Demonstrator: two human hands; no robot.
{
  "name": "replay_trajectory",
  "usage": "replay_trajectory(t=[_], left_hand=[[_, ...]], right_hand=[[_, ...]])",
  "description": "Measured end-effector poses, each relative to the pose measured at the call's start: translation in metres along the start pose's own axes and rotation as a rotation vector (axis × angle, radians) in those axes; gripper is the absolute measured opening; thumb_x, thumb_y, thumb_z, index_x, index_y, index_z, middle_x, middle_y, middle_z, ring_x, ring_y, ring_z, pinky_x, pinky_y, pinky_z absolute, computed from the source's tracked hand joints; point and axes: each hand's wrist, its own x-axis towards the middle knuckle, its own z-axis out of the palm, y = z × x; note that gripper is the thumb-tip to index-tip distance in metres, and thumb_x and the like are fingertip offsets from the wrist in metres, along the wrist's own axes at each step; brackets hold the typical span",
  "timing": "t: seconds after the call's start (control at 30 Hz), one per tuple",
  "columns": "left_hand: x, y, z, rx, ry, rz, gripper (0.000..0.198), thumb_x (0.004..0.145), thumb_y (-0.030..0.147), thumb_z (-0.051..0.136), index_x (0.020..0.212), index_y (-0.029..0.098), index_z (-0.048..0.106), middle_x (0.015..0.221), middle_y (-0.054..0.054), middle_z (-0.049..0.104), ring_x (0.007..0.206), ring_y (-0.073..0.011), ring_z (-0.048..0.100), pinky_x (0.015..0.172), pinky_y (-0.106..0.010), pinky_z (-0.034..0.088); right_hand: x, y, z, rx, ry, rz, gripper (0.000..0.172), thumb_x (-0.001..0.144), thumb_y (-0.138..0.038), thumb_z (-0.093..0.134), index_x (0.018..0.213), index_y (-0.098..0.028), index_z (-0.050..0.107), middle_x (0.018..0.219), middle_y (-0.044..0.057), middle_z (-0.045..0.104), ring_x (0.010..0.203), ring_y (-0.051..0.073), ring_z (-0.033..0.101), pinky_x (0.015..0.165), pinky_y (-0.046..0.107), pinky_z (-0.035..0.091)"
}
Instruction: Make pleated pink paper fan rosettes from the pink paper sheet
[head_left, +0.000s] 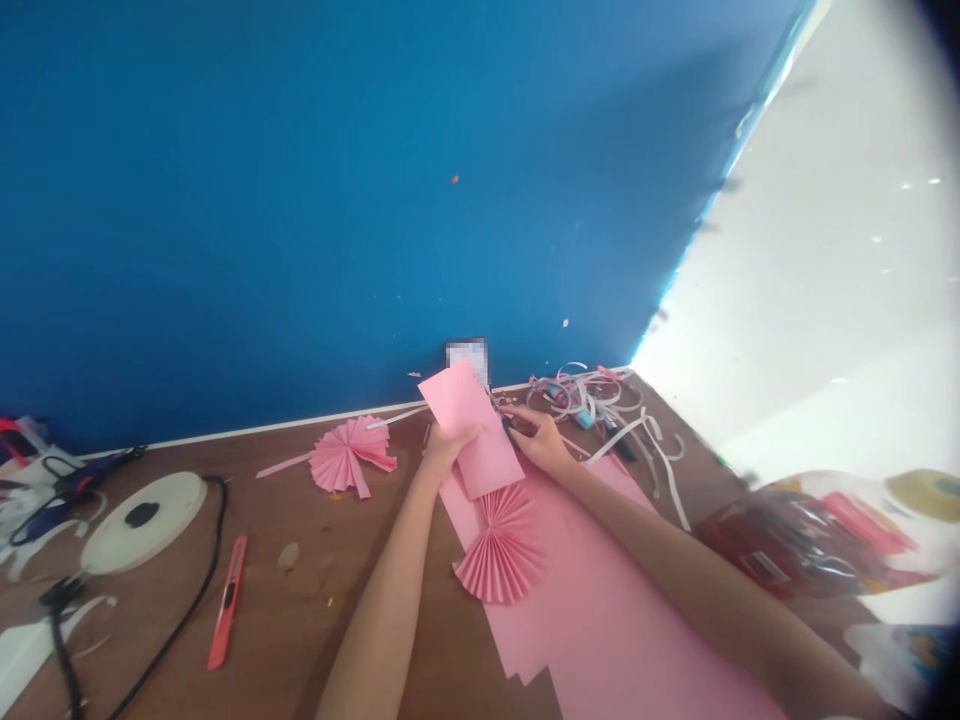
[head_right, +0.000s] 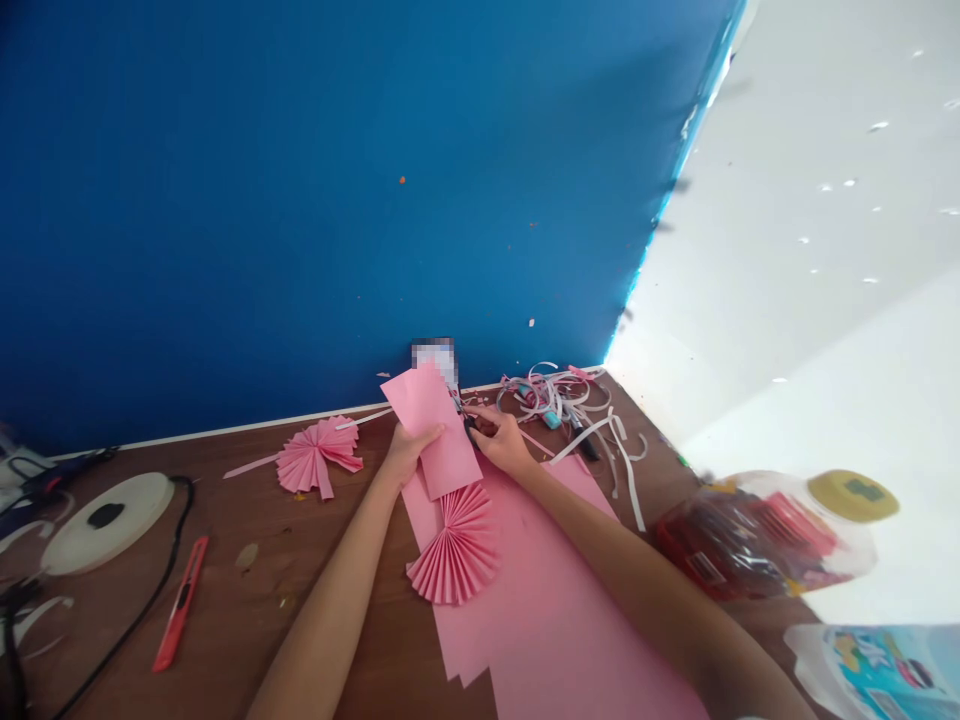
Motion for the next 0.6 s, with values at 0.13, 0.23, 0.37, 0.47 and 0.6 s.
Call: replay_trajectory(t=[0.13, 0.23, 0.37, 0.47, 0.6], left_hand=[[0.0006, -0.0032, -0.0019, -0.007, -0.084, 0.004, 0.062, 0.049, 0.030, 0.084, 0.105, 0.010, 0.065, 0.110, -0.016, 0.067, 0.098, -0.0276, 0.064, 0.088, -0.041, 0.051], [-0.0004, -0.0028, -0.0017, -0.009, -0.119, -0.010, 0.060, 0.050, 0.030, 0.084, 0.104, 0.010, 0.066, 0.108, -0.015, 0.068, 0.094, -0.0266, 0.065, 0.086, -0.040, 0.052], [-0.0019, -0.0006, -0.0012, -0.011, -0.121, -0.024, 0.059, 0.050, 0.030, 0.085, 0.102, 0.010, 0.066, 0.106, -0.015, 0.068, 0.092, -0.0272, 0.066, 0.085, -0.040, 0.052], [-0.0025, 0.0009, -0.0011, -0.009, -0.117, -0.032, 0.059, 0.050, 0.029, 0.085, 0.103, 0.011, 0.067, 0.109, -0.015, 0.068, 0.094, -0.0271, 0.066, 0.087, -0.040, 0.052], [-0.0033, 0.0034, -0.0009, -0.007, -0.121, -0.034, 0.058, 0.050, 0.028, 0.085, 0.102, 0.011, 0.067, 0.109, -0.015, 0.068, 0.095, -0.0272, 0.066, 0.087, -0.040, 0.052]], right_hand=[[0.0014, 0.0005, 0.0002, 0.050, 0.015, 0.007, 0.035, 0.075, -0.028, 0.061, 0.108, -0.015, 0.066, 0.074, 0.002, 0.057, 0.061, 0.012, 0.049, 0.058, 0.025, 0.043], [0.0024, 0.0022, 0.0005, 0.072, 0.030, 0.011, 0.035, 0.075, -0.029, 0.062, 0.107, -0.015, 0.066, 0.078, 0.004, 0.061, 0.064, 0.013, 0.051, 0.060, 0.026, 0.045], [0.0020, 0.0045, 0.0007, 0.064, 0.036, 0.015, 0.036, 0.075, -0.030, 0.062, 0.108, -0.015, 0.066, 0.083, 0.005, 0.064, 0.066, 0.013, 0.054, 0.062, 0.027, 0.047], [0.0010, 0.0051, 0.0005, 0.037, 0.040, 0.015, 0.037, 0.076, -0.030, 0.062, 0.109, -0.015, 0.066, 0.082, 0.005, 0.064, 0.066, 0.014, 0.054, 0.062, 0.027, 0.047], [0.0007, 0.0054, 0.0002, 0.028, 0.040, 0.000, 0.036, 0.076, -0.027, 0.061, 0.109, -0.015, 0.066, 0.084, 0.005, 0.063, 0.066, 0.014, 0.053, 0.062, 0.027, 0.046]])
